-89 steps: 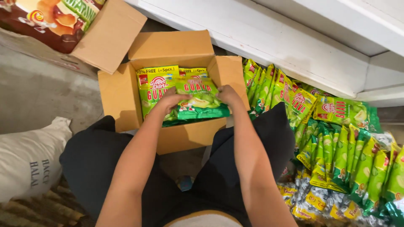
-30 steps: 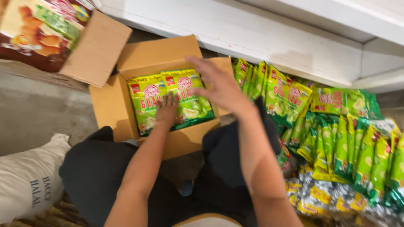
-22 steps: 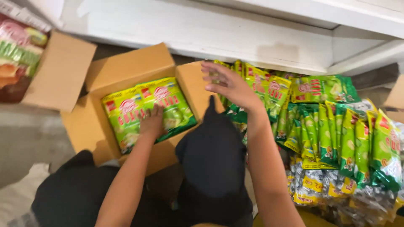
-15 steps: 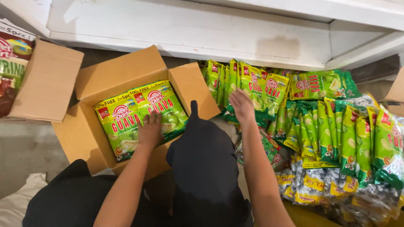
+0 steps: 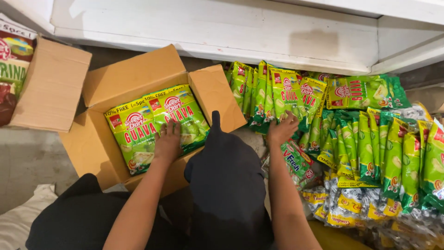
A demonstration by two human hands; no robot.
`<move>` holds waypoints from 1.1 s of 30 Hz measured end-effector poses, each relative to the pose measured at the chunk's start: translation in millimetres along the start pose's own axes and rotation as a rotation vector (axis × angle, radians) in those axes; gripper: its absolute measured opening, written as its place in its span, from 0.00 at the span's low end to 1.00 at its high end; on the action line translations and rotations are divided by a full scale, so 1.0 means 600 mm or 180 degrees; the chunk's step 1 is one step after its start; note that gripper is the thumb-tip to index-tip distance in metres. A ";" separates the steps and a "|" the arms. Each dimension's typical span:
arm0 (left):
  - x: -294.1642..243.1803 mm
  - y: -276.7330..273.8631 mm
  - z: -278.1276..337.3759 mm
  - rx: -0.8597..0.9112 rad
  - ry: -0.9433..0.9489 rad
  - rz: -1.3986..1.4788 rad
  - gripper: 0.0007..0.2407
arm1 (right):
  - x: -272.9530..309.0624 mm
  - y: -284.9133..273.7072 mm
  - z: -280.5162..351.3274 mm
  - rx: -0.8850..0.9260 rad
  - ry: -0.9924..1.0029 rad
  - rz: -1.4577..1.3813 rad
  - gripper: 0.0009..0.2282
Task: The person organizes snack packages into a box and sorts the surrounding stock.
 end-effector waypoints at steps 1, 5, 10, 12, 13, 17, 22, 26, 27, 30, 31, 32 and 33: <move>0.000 0.001 0.003 0.0009 -0.0009 0.0008 0.44 | -0.019 -0.003 0.010 0.0012 -0.0009 0.0000 0.27; 0.007 -0.010 0.003 0.0041 0.0031 0.0087 0.43 | -0.109 0.016 0.017 0.0650 0.0040 -0.0250 0.17; 0.018 -0.075 0.025 0.0078 -0.0077 0.0782 0.37 | -0.113 -0.014 -0.048 0.0557 -0.0344 -0.0261 0.04; 0.023 -0.078 0.026 -0.0761 -0.0054 0.1581 0.30 | -0.047 -0.063 -0.083 0.0369 -0.0736 -0.0894 0.05; 0.021 -0.082 0.024 -0.0776 -0.0084 0.1601 0.30 | -0.011 -0.083 -0.102 0.0378 -0.0771 -0.0907 0.05; 0.013 -0.117 0.031 -0.1451 0.0115 0.2552 0.23 | 0.137 -0.161 -0.167 0.0465 -0.1211 -0.1177 0.03; 0.024 -0.227 0.088 -0.0163 -0.0037 0.4395 0.26 | 0.352 -0.270 -0.196 0.0982 -0.1694 -0.1716 0.04; 0.059 -0.233 0.097 0.0172 0.0314 0.6394 0.29 | 0.509 -0.322 -0.137 0.1959 -0.2808 -0.2138 0.06; 0.073 -0.252 0.110 0.0343 0.0049 0.7094 0.29 | 0.541 -0.327 -0.116 0.2316 -0.3092 -0.2137 0.06; 0.131 -0.207 0.099 -0.0406 -0.0641 0.7295 0.21 | 0.630 -0.329 -0.033 0.3242 -0.3647 -0.1939 0.05; 0.146 -0.193 0.096 -0.0433 -0.0679 0.7311 0.21 | 0.644 -0.313 -0.022 0.3272 -0.3671 -0.1955 0.05; 0.163 -0.178 0.094 -0.0939 -0.0780 0.7188 0.17 | 0.657 -0.296 -0.008 0.3806 -0.3403 -0.2110 0.07; 0.179 -0.162 0.093 -0.1436 -0.0879 0.7037 0.16 | 0.669 -0.278 0.006 0.4335 -0.3112 -0.2250 0.09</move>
Point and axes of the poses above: each hand's wrist, its own z-axis away from the middle knuckle, its own y-axis out of the palm, x = y × z, the point moved 1 cm from there along -z, towards the middle knuckle, and after that the axes turned 14 degrees about -z, right-handed, at the moved point
